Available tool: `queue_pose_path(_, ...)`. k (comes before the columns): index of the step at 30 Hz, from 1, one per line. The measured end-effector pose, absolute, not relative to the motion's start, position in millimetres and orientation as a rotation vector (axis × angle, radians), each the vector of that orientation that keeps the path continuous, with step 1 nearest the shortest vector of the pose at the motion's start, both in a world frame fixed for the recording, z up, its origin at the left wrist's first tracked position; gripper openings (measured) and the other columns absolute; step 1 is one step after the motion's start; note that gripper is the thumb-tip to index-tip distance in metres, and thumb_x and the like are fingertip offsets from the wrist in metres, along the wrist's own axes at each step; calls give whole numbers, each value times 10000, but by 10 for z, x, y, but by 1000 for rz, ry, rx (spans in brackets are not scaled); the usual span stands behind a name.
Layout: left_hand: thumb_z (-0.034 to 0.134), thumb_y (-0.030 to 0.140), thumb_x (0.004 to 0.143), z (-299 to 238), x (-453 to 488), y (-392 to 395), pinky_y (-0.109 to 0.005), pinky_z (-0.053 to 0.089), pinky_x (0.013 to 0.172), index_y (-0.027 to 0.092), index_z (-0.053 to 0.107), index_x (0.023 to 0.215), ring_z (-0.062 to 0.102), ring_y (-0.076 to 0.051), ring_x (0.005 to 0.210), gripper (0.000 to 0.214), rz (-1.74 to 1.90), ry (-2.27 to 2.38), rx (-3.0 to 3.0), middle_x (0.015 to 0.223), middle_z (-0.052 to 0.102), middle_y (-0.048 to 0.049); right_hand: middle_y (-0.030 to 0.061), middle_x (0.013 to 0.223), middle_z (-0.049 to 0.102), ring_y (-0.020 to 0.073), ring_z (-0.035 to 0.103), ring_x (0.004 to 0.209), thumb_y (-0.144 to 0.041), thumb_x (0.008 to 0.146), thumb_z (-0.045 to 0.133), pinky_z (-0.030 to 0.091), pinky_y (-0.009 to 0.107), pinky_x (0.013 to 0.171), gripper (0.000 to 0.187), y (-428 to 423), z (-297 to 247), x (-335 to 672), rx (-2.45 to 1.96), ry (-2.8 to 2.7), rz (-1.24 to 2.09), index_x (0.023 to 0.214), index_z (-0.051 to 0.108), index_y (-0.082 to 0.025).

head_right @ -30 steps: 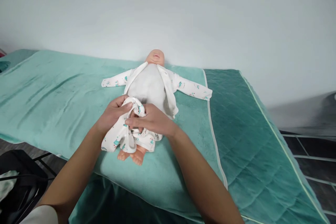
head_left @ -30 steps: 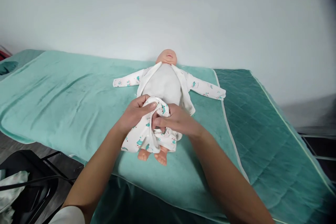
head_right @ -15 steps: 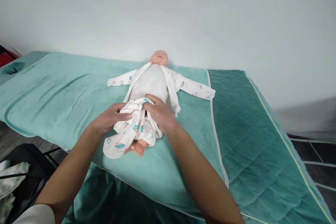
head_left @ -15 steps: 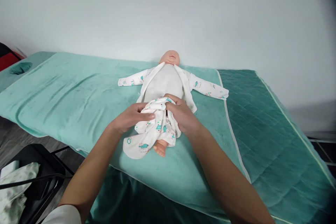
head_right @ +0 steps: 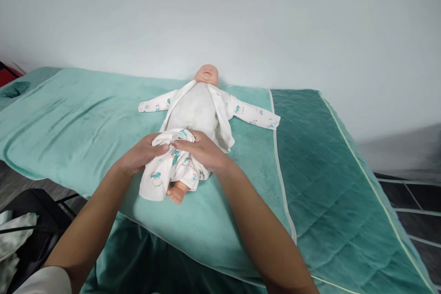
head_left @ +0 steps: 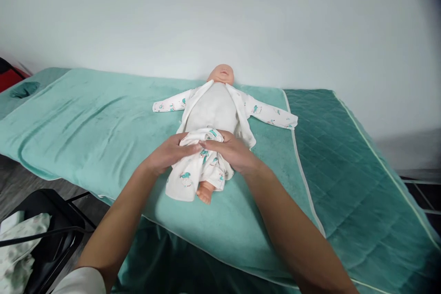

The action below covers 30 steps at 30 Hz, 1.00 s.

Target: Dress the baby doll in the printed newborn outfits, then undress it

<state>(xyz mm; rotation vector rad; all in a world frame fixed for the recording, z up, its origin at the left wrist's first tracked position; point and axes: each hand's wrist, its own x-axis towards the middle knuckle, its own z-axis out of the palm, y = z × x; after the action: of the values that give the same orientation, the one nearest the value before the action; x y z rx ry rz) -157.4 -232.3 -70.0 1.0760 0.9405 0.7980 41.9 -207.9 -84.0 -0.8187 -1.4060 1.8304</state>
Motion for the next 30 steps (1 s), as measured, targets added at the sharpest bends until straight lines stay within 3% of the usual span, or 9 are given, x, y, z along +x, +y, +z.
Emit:
queue_pose_path(3,883,384,694,-705,-1644,-2369,-238,480,646,113,738,942,640,-149,698,395,707,974,1098,829,730,-50,33,930,746,186,681,863,-444,774,811,534,305,789,383,-2082,-876,354,-799,-1325,1789,1035,733,-174)
queue_pose_path(8,842,462,724,-759,-1508,-2438,-255,509,674,157,713,988,663,-158,708,424,1067,902,857,829,737,-29,35,1005,743,188,670,931,-444,814,776,520,297,826,405,-2102,-829,363,-774,-1522,1711,1111,723,-174)
queue_pose_path(12,813,487,745,-740,-1425,-2567,-279,517,680,153,709,1007,687,-190,732,437,1101,958,751,811,740,-43,36,1003,730,199,663,919,-454,795,783,507,303,809,410,-2102,-757,437,-728,-1804,1794,1068,725,-153)
queue_pose_path(16,819,479,727,-740,-1442,-2813,-281,500,646,140,718,998,660,-187,690,446,1107,983,697,795,728,-55,7,910,693,179,622,849,-414,833,713,473,287,762,279,-2100,-723,428,-803,-1918,1648,972,702,-172)
queue_pose_path(21,805,438,766,-698,-1432,-3270,-231,417,596,143,739,982,568,-128,639,372,1093,1139,703,746,683,-25,-24,761,621,153,570,752,-264,766,654,410,254,666,83,-2127,-700,354,-928,-2113,1462,772,653,-182)
queue_pose_path(30,775,448,805,-689,-1161,-3885,-276,498,751,213,724,1114,639,-188,843,392,1173,1234,470,988,723,-68,-11,788,724,147,625,741,-189,697,646,383,241,636,114,-2187,-744,275,-1081,-2375,1208,784,718,-197)
